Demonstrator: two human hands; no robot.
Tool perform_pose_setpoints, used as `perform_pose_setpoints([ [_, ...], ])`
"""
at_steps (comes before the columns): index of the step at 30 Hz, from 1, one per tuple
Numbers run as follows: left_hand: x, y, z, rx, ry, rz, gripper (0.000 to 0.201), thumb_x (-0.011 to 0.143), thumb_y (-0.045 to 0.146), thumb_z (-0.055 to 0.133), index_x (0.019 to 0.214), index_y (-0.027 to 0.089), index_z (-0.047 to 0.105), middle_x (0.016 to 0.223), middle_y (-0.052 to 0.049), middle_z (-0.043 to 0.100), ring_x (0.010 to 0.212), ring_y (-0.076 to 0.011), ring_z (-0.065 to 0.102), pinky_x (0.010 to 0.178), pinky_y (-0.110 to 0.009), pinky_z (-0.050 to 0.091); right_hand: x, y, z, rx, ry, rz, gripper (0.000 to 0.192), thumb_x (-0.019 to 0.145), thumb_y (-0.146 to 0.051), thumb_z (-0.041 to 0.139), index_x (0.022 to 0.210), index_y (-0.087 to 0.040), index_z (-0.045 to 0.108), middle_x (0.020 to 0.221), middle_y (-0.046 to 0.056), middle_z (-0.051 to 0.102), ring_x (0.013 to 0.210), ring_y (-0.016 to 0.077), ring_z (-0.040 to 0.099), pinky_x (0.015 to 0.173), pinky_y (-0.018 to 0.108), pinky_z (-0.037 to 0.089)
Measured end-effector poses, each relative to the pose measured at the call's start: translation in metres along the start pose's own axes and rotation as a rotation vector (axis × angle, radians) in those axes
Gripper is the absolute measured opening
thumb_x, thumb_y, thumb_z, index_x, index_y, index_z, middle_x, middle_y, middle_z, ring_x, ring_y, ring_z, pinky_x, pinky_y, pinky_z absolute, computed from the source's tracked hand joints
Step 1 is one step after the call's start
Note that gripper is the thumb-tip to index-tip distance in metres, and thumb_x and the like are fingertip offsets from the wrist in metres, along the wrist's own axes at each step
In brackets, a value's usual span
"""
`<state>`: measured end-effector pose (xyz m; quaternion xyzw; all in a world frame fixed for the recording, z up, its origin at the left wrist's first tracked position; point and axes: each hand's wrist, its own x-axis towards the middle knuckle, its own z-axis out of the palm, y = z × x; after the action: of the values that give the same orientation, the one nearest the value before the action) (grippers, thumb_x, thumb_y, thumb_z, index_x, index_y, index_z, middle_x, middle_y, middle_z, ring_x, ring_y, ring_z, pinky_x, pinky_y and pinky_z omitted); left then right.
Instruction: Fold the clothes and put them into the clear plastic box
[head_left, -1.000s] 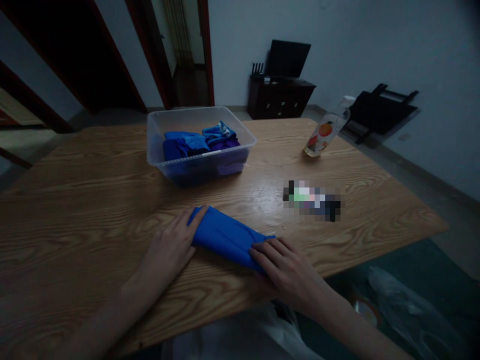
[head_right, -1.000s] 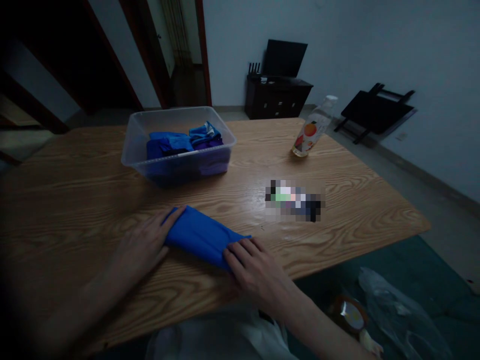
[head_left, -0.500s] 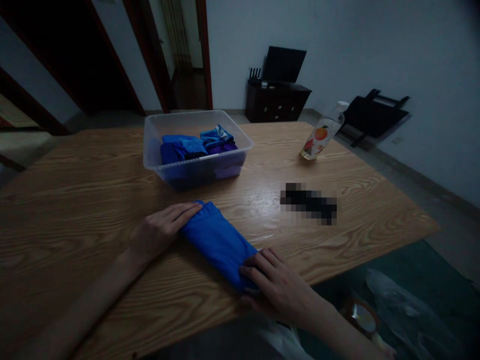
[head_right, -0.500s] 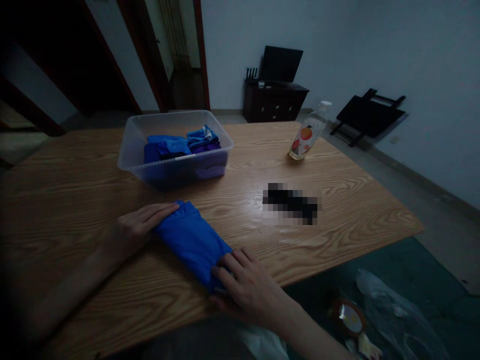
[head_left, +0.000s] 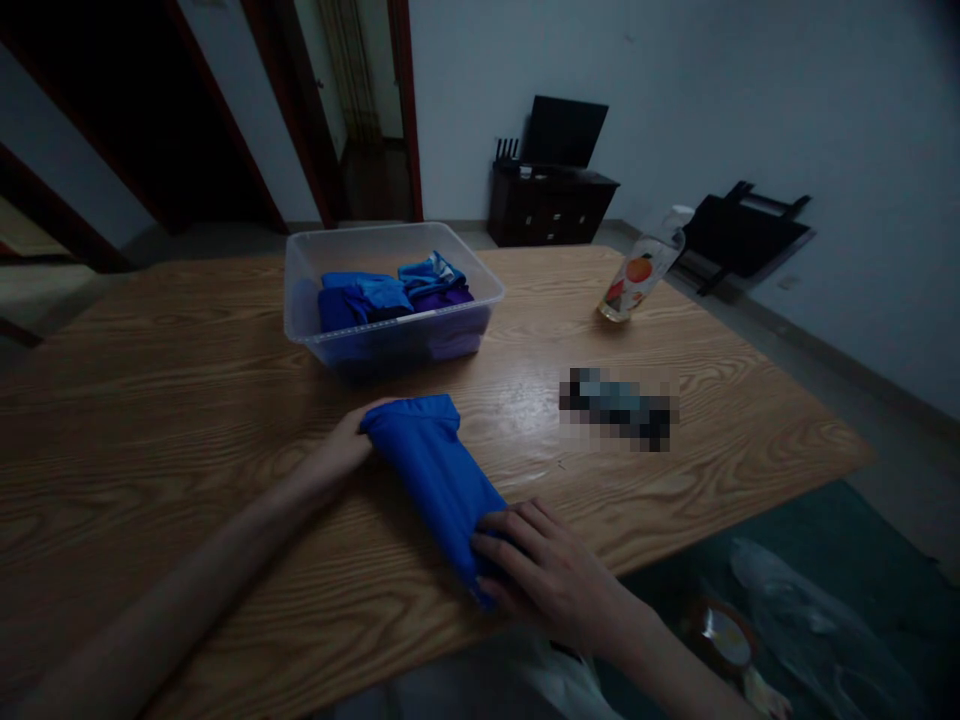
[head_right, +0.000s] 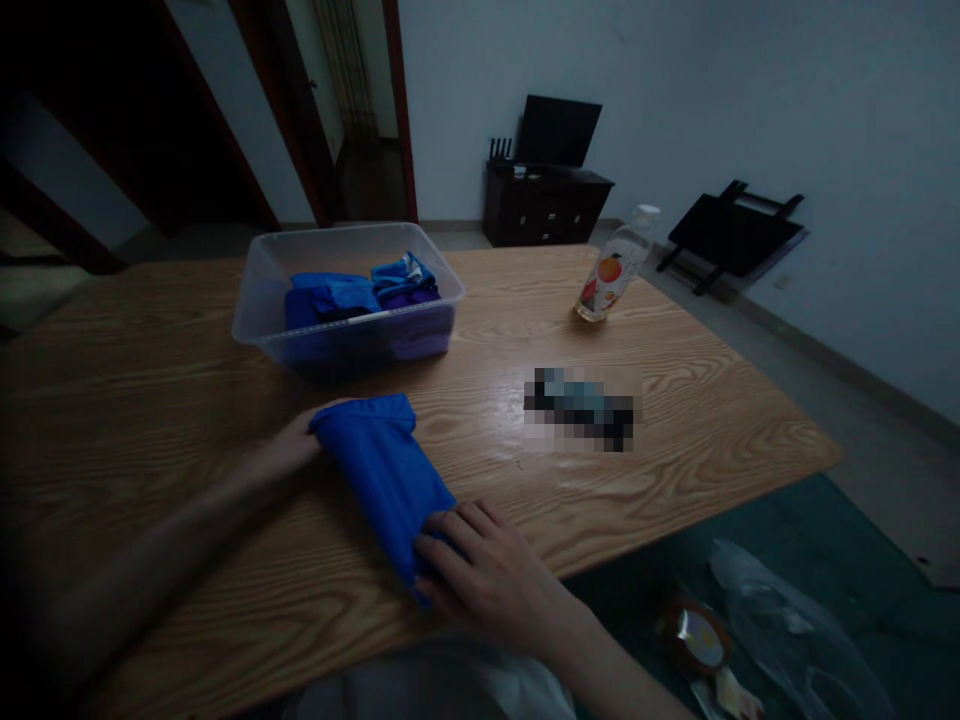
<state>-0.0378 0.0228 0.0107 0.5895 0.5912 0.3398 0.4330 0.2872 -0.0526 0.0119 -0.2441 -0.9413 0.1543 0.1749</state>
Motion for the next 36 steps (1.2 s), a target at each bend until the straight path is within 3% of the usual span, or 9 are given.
perform_pose_setpoints([
  [3,0.002,-0.005,-0.017,-0.034,-0.133,-0.017,0.066,0.078,0.045,0.071,0.137,0.016,0.068,0.137,-0.016,0.075,0.126,-0.0350,0.072,0.113,-0.053,0.055,0.001,0.001,-0.001,-0.007,-0.010,0.003,0.030,0.113,-0.034,0.055,0.138,-0.019,0.062,0.132,0.012,0.070,0.115,0.0274,0.064,0.102,0.046,0.053],
  [7,-0.004,-0.004,-0.061,0.264,-0.323,0.141,0.072,0.083,0.041,0.066,0.153,0.023,0.058,0.158,-0.014,0.061,0.145,-0.0335,0.060,0.116,-0.049,0.052,0.002,-0.001,0.000,0.002,-0.020,0.014,0.030,0.112,-0.033,0.056,0.139,-0.021,0.061,0.130,0.011,0.070,0.114,0.0282,0.064,0.103,0.048,0.052],
  [10,-0.007,0.004,-0.072,0.518,-0.269,0.139,0.076,0.091,0.053,0.061,0.158,0.018,0.054,0.162,-0.018,0.056,0.147,-0.0358,0.057,0.117,-0.049,0.052,0.003,-0.002,0.003,0.016,-0.002,0.011,0.029,0.111,-0.030,0.056,0.138,-0.020,0.061,0.129,0.011,0.071,0.113,0.0278,0.064,0.100,0.046,0.053],
  [15,-0.013,0.021,-0.023,0.977,0.124,0.212,0.061,0.107,0.063,0.041,0.116,0.015,0.076,0.114,-0.020,0.077,0.114,-0.0364,0.072,0.106,-0.050,0.055,0.001,-0.002,0.010,0.013,0.029,0.014,0.029,0.110,-0.030,0.056,0.138,-0.020,0.060,0.129,0.012,0.071,0.113,0.0281,0.064,0.098,0.046,0.052],
  [21,-0.018,0.037,0.026,1.332,0.165,0.073,0.077,0.100,0.080,0.045,0.107,0.008,0.073,0.103,-0.023,0.071,0.095,-0.0384,0.073,0.072,-0.040,0.059,-0.004,-0.005,0.017,-0.019,0.066,0.059,0.030,0.110,-0.030,0.056,0.138,-0.021,0.061,0.130,0.013,0.071,0.110,0.0289,0.064,0.096,0.047,0.053],
  [24,-0.012,0.037,0.023,1.221,0.146,0.093,0.061,0.101,0.071,0.053,0.106,0.012,0.069,0.101,-0.020,0.072,0.098,-0.0370,0.073,0.081,-0.040,0.058,-0.006,-0.008,0.018,0.000,0.042,0.099,0.032,0.109,-0.031,0.057,0.139,-0.021,0.062,0.132,0.013,0.070,0.112,0.0297,0.064,0.099,0.049,0.053],
  [27,-0.002,0.032,0.011,0.897,0.048,0.069,0.046,0.099,0.063,0.060,0.104,0.018,0.067,0.098,-0.012,0.075,0.096,-0.0334,0.074,0.088,-0.040,0.056,-0.008,-0.010,0.018,0.028,0.014,0.111,0.043,0.106,-0.044,0.063,0.143,-0.020,0.060,0.137,0.014,0.068,0.119,0.0321,0.063,0.104,0.052,0.053],
  [32,0.015,0.022,-0.007,0.163,-0.127,-0.012,0.060,0.089,0.072,0.069,0.117,0.019,0.073,0.117,-0.010,0.079,0.108,-0.0325,0.074,0.095,-0.042,0.058,-0.013,-0.005,0.015,-0.017,-0.042,0.036,0.078,0.102,-0.068,0.063,0.161,-0.020,0.047,0.166,0.014,0.051,0.159,0.0401,0.035,0.131,0.066,0.027],
  [36,0.028,0.015,-0.007,-0.023,-0.235,-0.061,0.063,0.089,0.072,0.070,0.118,0.016,0.073,0.120,-0.011,0.079,0.107,-0.0304,0.074,0.098,-0.041,0.059,-0.017,0.001,0.014,-0.063,-0.122,0.005,0.074,0.107,-0.053,0.064,0.168,-0.021,0.039,0.174,0.011,0.041,0.163,0.0354,0.031,0.130,0.060,0.036],
])
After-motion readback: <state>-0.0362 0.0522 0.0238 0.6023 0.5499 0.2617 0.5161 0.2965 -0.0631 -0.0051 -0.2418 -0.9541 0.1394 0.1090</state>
